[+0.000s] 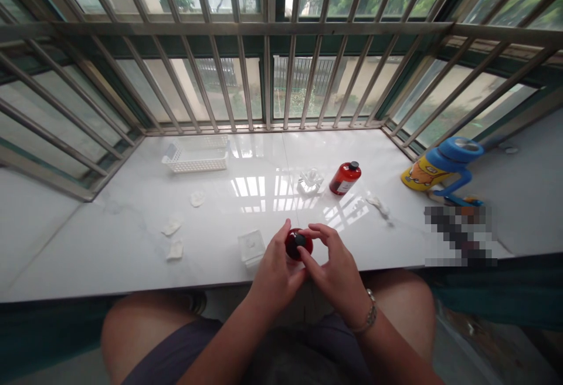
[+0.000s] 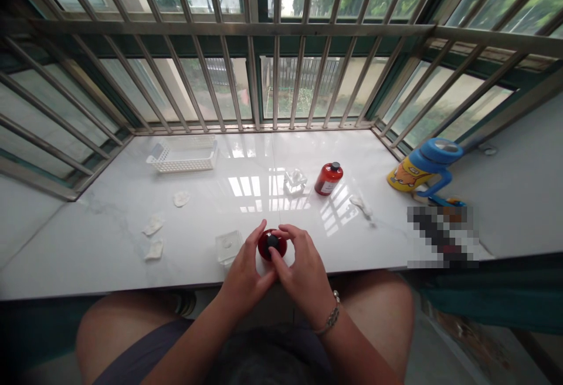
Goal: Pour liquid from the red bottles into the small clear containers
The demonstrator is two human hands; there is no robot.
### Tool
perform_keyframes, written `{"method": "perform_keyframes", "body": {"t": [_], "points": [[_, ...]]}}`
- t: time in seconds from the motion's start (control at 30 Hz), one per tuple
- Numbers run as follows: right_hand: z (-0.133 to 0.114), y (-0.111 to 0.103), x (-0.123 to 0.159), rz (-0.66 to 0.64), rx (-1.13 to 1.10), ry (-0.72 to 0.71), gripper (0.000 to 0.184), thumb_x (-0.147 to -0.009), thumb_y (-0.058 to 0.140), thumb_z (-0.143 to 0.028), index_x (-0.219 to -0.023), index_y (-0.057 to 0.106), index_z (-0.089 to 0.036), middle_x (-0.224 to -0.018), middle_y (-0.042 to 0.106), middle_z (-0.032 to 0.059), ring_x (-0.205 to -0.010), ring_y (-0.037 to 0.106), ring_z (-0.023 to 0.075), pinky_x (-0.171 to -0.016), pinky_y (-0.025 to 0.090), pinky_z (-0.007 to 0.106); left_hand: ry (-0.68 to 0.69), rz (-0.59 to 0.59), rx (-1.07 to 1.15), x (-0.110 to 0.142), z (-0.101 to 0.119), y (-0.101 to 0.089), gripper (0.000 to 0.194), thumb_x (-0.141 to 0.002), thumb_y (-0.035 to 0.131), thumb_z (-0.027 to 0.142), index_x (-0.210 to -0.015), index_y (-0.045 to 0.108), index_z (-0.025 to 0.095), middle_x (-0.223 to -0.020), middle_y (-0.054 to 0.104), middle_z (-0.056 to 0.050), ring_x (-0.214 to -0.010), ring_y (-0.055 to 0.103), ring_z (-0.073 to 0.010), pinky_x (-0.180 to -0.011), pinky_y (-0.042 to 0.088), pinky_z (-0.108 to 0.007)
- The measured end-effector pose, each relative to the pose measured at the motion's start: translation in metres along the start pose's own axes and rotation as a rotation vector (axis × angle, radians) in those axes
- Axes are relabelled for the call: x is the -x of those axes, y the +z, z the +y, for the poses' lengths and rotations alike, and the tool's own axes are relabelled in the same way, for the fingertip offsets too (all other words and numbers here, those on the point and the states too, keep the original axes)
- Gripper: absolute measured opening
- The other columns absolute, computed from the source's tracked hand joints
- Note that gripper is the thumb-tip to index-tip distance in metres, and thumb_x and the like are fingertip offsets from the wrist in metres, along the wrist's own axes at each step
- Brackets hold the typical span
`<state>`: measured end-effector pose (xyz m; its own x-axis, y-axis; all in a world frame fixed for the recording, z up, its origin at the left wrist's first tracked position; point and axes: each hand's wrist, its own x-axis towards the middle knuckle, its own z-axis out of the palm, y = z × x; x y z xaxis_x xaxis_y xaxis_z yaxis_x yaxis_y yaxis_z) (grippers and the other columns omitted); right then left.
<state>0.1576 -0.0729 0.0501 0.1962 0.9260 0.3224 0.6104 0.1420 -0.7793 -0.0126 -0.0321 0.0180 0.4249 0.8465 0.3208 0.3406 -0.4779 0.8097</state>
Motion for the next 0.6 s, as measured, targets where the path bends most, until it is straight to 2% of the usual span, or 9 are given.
{"method": "perform_keyframes", "body": {"t": [0.07, 0.17, 0.37, 0.6], "points": [[0.002, -0.004, -0.001, 0.033, 0.029, -0.006, 0.044, -0.099, 0.07, -0.033, -0.139, 0.052, -0.029, -0.127, 0.074, 0.008, -0.122, 0.071, 0.0285, -0.109, 0.058, 0.054, 0.03, 0.001, -0.047, 0.004, 0.001, -0.007, 0.092, -0.091, 0.082, 0.027, -0.165, 0.028, 0.027, -0.169, 0.044, -0.018, -0.156, 0.048, -0.0349, -0.125, 0.048, -0.058], [0.01, -0.014, -0.006, 0.103, 0.066, 0.007, 0.044, -0.099, 0.07, -0.036, -0.138, 0.053, -0.028, -0.126, 0.074, 0.0089, -0.12, 0.072, 0.0289, -0.109, 0.057, 0.055, 0.053, 0.033, -0.118, 0.011, 0.001, -0.02, 0.081, -0.093, 0.082, 0.037, -0.16, 0.036, 0.027, -0.164, 0.051, -0.018, -0.152, 0.052, -0.035, -0.123, 0.05, -0.058], [0.038, -0.034, -0.025, 0.239, 0.121, 0.031, 0.045, -0.099, 0.071, -0.04, -0.137, 0.053, -0.026, -0.125, 0.075, 0.0103, -0.117, 0.073, 0.03, -0.107, 0.057, 0.057, 0.063, 0.149, -0.207, 0.022, -0.006, -0.04, 0.048, -0.1, 0.07, 0.026, -0.145, 0.052, 0.026, -0.152, 0.063, -0.014, -0.143, 0.061, -0.0307, -0.118, 0.055, -0.053], [0.062, -0.056, -0.033, 0.281, 0.101, 0.037, 0.042, -0.097, 0.072, -0.046, -0.132, 0.061, -0.025, -0.129, 0.073, 0.0102, -0.113, 0.072, 0.0277, -0.103, 0.059, 0.052, 0.065, 0.239, -0.335, 0.029, -0.024, -0.064, 0.048, -0.098, 0.074, 0.03, -0.142, 0.055, 0.026, -0.151, 0.063, -0.015, -0.142, 0.06, -0.0342, -0.118, 0.053, -0.058]]}}
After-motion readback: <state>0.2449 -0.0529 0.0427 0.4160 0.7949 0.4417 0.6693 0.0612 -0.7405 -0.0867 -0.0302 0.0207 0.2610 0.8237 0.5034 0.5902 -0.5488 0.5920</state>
